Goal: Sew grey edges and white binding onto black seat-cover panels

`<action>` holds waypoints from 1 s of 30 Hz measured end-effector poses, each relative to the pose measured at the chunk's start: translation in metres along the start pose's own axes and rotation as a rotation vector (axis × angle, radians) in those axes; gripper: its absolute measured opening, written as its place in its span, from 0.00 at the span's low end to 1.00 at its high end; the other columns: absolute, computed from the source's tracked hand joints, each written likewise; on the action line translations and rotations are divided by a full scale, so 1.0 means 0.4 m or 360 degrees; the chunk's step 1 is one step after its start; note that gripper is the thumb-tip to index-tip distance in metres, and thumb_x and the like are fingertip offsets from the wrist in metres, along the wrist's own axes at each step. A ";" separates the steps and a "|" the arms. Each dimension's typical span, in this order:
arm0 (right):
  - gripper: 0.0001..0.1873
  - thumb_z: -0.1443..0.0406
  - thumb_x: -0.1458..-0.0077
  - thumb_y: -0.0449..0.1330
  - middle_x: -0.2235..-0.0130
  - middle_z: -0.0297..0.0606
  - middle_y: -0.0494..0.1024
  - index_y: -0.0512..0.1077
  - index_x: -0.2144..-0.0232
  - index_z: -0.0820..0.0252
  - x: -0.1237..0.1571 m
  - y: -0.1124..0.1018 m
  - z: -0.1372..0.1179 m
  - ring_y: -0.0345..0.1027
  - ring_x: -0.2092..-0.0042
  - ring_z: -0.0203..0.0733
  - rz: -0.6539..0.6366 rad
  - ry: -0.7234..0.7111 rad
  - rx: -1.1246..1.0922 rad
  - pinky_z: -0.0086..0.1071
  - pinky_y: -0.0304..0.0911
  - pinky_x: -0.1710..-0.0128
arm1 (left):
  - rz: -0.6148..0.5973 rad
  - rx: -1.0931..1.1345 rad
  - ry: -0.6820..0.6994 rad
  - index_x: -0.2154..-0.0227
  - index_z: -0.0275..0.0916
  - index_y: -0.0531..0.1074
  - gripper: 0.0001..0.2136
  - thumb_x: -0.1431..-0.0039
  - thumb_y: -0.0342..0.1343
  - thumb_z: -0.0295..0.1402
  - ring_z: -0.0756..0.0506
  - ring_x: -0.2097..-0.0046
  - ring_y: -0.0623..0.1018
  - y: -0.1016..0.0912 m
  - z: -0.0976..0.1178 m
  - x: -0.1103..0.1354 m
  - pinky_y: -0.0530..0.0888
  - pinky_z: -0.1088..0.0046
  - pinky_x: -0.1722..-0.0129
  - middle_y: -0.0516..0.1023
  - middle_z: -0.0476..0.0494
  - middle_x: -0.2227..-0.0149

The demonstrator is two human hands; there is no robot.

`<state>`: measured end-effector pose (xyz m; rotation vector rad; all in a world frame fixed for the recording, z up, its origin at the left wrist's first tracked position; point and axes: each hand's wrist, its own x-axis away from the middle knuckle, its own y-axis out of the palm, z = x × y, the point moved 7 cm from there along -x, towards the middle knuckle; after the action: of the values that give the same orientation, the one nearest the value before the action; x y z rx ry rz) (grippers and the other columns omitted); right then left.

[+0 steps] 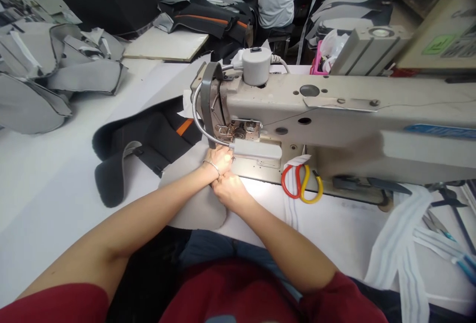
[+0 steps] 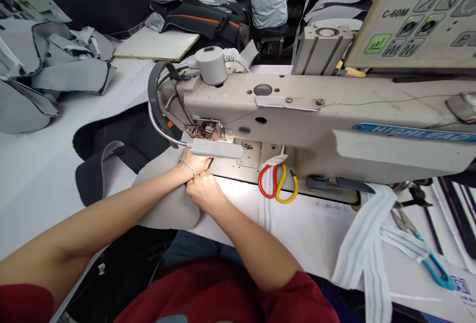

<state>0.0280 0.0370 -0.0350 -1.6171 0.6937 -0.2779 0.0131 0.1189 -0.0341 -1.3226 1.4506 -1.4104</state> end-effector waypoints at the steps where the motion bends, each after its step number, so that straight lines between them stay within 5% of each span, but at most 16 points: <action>1: 0.10 0.74 0.52 0.49 0.72 0.45 0.73 0.70 0.69 0.68 -0.001 -0.001 0.005 0.65 0.67 0.42 -0.0018 0.0007 -0.0014 0.35 0.60 0.65 | 0.0015 0.0010 -0.0011 0.66 0.37 0.72 0.15 0.44 0.40 0.34 0.42 0.58 0.69 0.001 -0.001 -0.003 0.65 0.68 0.67 0.73 0.39 0.62; 7: 0.10 0.73 0.51 0.49 0.70 0.44 0.73 0.70 0.69 0.67 -0.004 -0.007 0.052 0.65 0.65 0.41 0.0002 0.0030 -0.0033 0.32 0.59 0.64 | -0.0075 0.0036 -0.0061 0.67 0.33 0.71 0.14 0.45 0.41 0.31 0.41 0.61 0.71 0.000 -0.002 -0.032 0.65 0.68 0.65 0.74 0.37 0.64; 14: 0.12 0.73 0.47 0.46 0.67 0.47 0.73 0.68 0.65 0.69 -0.005 0.005 0.029 0.65 0.63 0.41 0.0195 -0.0011 0.0041 0.34 0.60 0.63 | -0.0148 -0.0127 0.0250 0.63 0.36 0.70 0.13 0.48 0.44 0.29 0.43 0.58 0.70 -0.043 0.014 0.008 0.66 0.69 0.63 0.73 0.39 0.61; 30: 0.11 0.75 0.52 0.48 0.68 0.47 0.73 0.69 0.69 0.69 -0.003 -0.018 0.019 0.66 0.66 0.43 -0.0109 -0.0024 -0.0062 0.33 0.58 0.66 | 0.0108 0.0052 0.0221 0.66 0.39 0.71 0.10 0.50 0.47 0.30 0.44 0.59 0.69 -0.021 -0.002 0.020 0.65 0.69 0.63 0.73 0.43 0.64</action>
<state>0.0334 0.0441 -0.0294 -1.6809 0.6362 -0.3031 0.0122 0.1125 -0.0247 -1.1638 1.5408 -1.4998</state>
